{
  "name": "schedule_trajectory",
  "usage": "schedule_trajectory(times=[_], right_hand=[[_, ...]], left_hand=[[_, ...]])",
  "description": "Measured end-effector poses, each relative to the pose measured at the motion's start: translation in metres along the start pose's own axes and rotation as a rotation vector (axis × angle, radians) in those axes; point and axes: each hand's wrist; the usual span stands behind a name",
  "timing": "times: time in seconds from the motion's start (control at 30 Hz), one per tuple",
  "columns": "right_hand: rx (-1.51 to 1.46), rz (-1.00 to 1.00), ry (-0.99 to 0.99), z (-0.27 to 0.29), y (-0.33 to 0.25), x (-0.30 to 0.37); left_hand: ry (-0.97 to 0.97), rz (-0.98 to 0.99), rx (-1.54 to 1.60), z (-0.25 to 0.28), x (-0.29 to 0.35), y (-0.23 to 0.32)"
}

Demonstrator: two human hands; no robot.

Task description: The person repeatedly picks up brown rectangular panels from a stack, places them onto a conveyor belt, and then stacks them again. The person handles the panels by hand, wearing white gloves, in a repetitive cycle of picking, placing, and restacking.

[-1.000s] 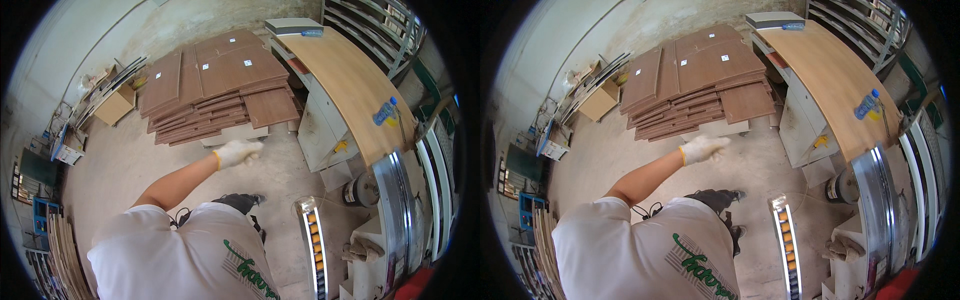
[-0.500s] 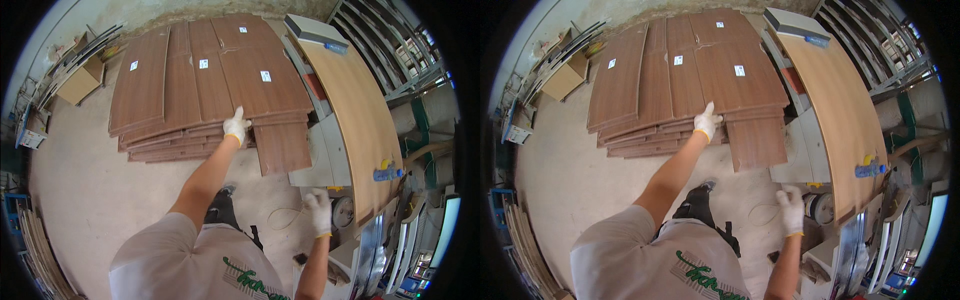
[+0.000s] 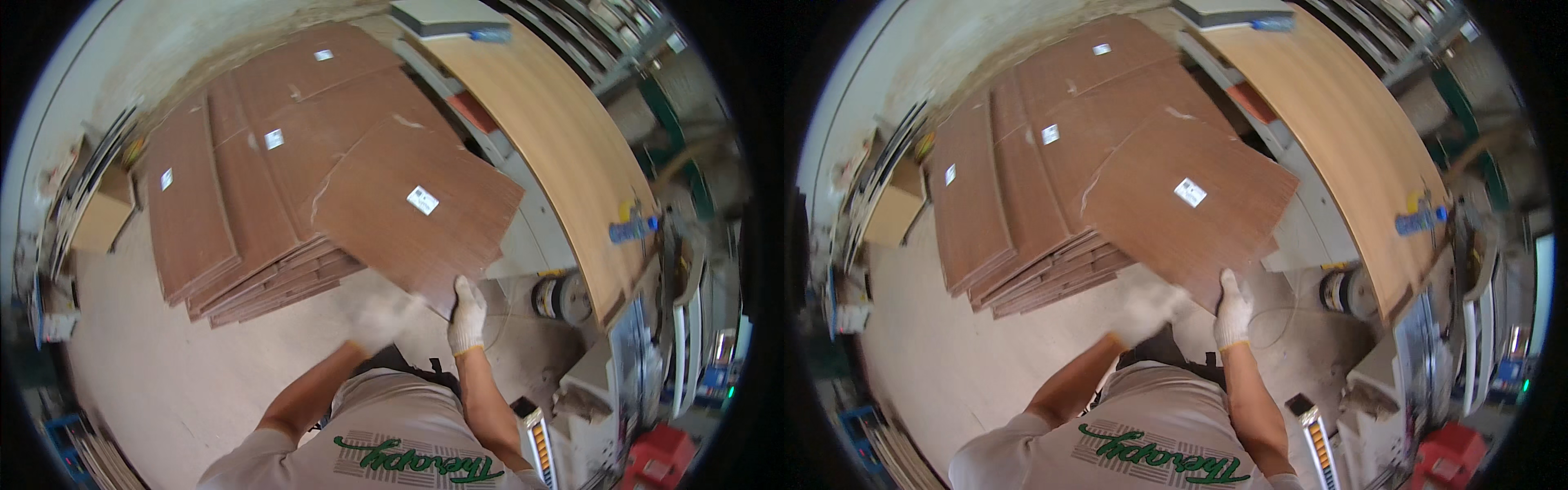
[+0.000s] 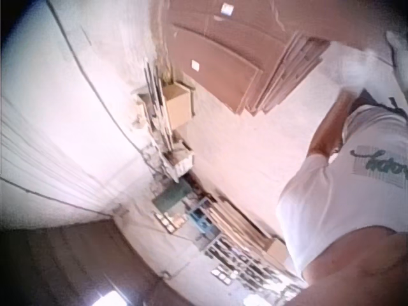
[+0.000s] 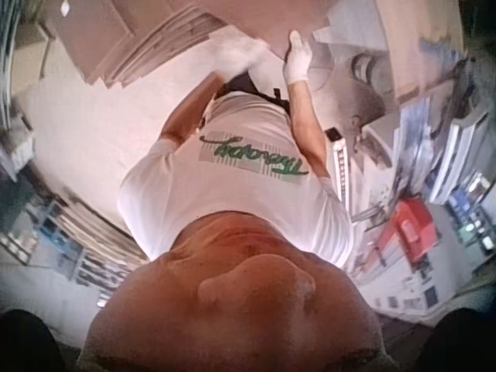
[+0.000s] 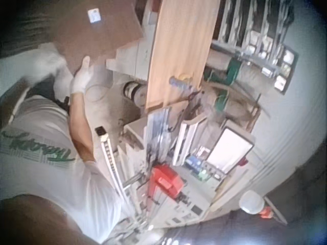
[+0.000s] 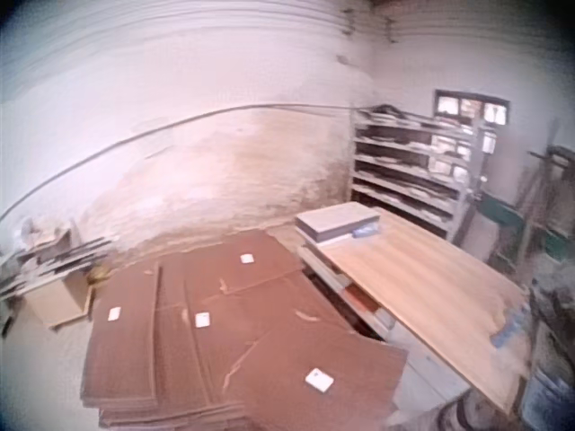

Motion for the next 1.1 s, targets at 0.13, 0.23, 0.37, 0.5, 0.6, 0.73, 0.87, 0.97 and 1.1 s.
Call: schedule_trajectory(times=[0.13,0.23,0.37,0.5,0.6,0.73,0.87,0.97,1.1], right_hand=[[-0.011,0.019,0.012,0.107,-0.037,0.03],[0.34,0.002,0.172,0.183,-0.061,0.059],[0.119,-0.024,0.284,0.307,-0.079,0.114],[-0.004,0.172,0.526,0.446,-0.079,0.179],[-0.134,0.25,0.681,0.559,-0.072,0.204],[-0.126,0.24,0.832,0.706,-0.052,0.215],[-0.562,0.211,1.095,0.794,-0.05,0.214],[-0.828,0.466,1.182,0.766,-0.057,0.212],[-0.098,0.128,1.227,0.648,-0.059,0.173]], left_hand=[[0.469,0.445,-0.235,0.08,-0.032,-0.067],[-0.14,0.64,-0.08,0.084,-0.064,-0.042],[-0.458,0.521,0.59,0.021,-0.052,0.088],[-0.679,0.337,0.457,-0.06,-0.048,0.223],[-0.715,0.073,0.467,-0.168,-0.034,0.315],[-0.804,0.049,0.23,-0.299,0.0,0.414],[-0.712,-0.028,0.13,-0.376,0.035,0.477],[-0.671,-0.038,0.132,-0.401,0.062,0.503],[-0.748,0.045,0.321,-0.419,0.096,0.528]])
Point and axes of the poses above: each hand's wrist, its own x-axis away from the middle knuckle, its own z-axis out of the back of the hand, y = z × x, and after that the axes turned 9 degrees about z, right-handed
